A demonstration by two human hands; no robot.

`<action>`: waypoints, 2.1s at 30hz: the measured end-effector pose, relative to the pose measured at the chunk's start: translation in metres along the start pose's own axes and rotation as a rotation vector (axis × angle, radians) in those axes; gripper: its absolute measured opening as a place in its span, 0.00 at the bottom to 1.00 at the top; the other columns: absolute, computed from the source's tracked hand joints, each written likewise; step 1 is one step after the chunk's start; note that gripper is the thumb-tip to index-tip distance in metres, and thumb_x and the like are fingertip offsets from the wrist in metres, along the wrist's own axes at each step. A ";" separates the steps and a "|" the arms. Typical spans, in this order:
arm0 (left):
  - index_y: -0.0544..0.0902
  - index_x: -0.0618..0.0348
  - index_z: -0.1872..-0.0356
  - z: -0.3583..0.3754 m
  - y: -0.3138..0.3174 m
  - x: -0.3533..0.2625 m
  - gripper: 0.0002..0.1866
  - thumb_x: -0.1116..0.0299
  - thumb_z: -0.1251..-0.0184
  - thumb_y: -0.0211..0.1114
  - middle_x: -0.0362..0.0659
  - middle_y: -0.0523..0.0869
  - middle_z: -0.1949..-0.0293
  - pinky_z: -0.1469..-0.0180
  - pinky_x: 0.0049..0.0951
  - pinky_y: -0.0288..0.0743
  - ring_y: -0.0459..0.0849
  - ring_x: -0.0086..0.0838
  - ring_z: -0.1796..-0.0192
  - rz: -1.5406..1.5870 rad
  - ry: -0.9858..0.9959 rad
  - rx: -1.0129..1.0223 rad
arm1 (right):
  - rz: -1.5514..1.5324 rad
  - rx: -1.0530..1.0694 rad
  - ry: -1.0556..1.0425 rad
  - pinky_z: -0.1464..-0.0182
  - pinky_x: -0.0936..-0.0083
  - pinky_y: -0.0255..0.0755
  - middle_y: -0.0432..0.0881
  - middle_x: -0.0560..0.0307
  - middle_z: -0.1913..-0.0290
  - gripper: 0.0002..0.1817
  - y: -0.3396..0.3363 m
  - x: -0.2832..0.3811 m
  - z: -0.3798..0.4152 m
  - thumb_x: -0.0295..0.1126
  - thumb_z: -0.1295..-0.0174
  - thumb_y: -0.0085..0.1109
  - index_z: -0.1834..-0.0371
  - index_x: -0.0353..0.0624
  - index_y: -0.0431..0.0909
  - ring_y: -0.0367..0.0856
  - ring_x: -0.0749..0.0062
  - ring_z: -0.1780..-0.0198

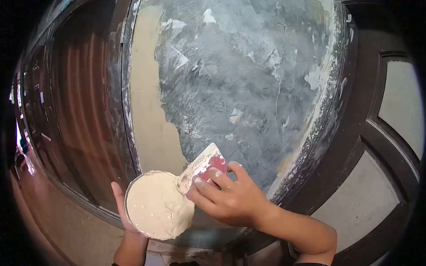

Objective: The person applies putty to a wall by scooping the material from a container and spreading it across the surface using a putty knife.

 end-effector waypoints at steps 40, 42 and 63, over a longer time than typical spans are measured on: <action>0.67 0.64 0.20 0.046 -0.044 -0.051 0.59 0.16 0.28 0.36 0.57 0.74 0.23 0.25 0.58 0.74 0.77 0.53 0.25 -0.140 0.103 -0.152 | 0.055 -0.258 0.213 0.52 0.56 0.63 0.85 0.55 0.61 0.18 0.134 -0.119 -0.123 0.48 0.34 0.71 0.56 0.45 0.82 0.79 0.55 0.57; 0.67 0.64 0.19 0.043 -0.041 -0.052 0.60 0.15 0.29 0.36 0.57 0.74 0.23 0.26 0.59 0.73 0.77 0.54 0.25 -0.123 0.096 -0.156 | 0.047 -0.325 0.264 0.52 0.56 0.63 0.85 0.55 0.61 0.18 0.131 -0.127 -0.126 0.48 0.35 0.71 0.57 0.45 0.81 0.80 0.55 0.57; 0.69 0.63 0.20 0.043 -0.058 -0.070 0.58 0.16 0.27 0.33 0.56 0.75 0.23 0.27 0.57 0.77 0.79 0.53 0.27 -0.187 0.164 -0.187 | 0.083 -0.412 0.235 0.56 0.59 0.63 0.84 0.57 0.65 0.17 0.133 -0.123 -0.131 0.48 0.37 0.73 0.59 0.46 0.83 0.79 0.58 0.63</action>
Point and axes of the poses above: each hand's wrist, its own z-axis away from the middle knuckle, its own y-axis out of the palm, x = y × z, the point moved 2 cm from there along -z, towards the middle knuckle
